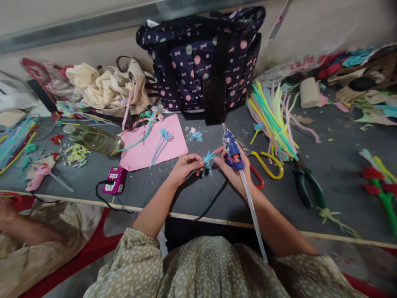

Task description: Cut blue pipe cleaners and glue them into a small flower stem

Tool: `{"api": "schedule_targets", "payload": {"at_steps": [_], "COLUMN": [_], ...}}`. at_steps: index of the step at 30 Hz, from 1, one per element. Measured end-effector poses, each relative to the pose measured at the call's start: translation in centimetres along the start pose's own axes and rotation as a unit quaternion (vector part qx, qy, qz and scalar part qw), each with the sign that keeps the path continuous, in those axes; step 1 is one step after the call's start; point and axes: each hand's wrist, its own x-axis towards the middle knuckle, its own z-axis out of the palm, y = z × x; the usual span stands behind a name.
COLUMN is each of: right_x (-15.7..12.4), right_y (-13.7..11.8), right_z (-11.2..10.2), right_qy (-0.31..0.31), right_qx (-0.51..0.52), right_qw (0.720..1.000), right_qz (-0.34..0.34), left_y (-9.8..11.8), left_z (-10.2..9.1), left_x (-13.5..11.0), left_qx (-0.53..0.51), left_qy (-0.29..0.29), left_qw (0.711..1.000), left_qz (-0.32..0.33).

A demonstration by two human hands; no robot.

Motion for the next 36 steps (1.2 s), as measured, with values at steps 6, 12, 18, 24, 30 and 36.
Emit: {"api": "schedule_targets", "payload": {"at_steps": [6,12,18,24,30,36], "right_x": [0.02,-0.01,0.00,0.07,0.14,0.12], "right_y": [0.14,0.17,0.56,0.33,0.29,0.30], "right_z": [-0.03,0.06,-0.17,-0.27,-0.22,-0.36], "right_qy": [-0.018,-0.022,-0.027,-0.033,-0.026,-0.039], "right_qx": [-0.013,0.006,0.004,0.002,0.004,-0.004], "right_qw": [1.000,1.000,1.000,0.999,1.000,0.999], "right_qz": [0.001,-0.006,0.001,0.013,0.017,0.021], "left_y": [0.34,0.54,0.23,0.23,0.49,0.58], "left_z": [0.20,0.34,0.05,-0.01,0.18,0.23], "left_x": [-0.21,-0.32,-0.21,-0.22,-0.31,-0.31], "left_qx": [-0.008,-0.011,-0.005,0.006,0.012,0.022], "left_qy": [-0.009,-0.016,-0.022,-0.021,-0.024,-0.031], "left_qw": [1.000,0.999,0.999,0.999,0.999,0.999], "left_qz": [-0.028,-0.039,-0.036,-0.033,-0.031,-0.030]}}
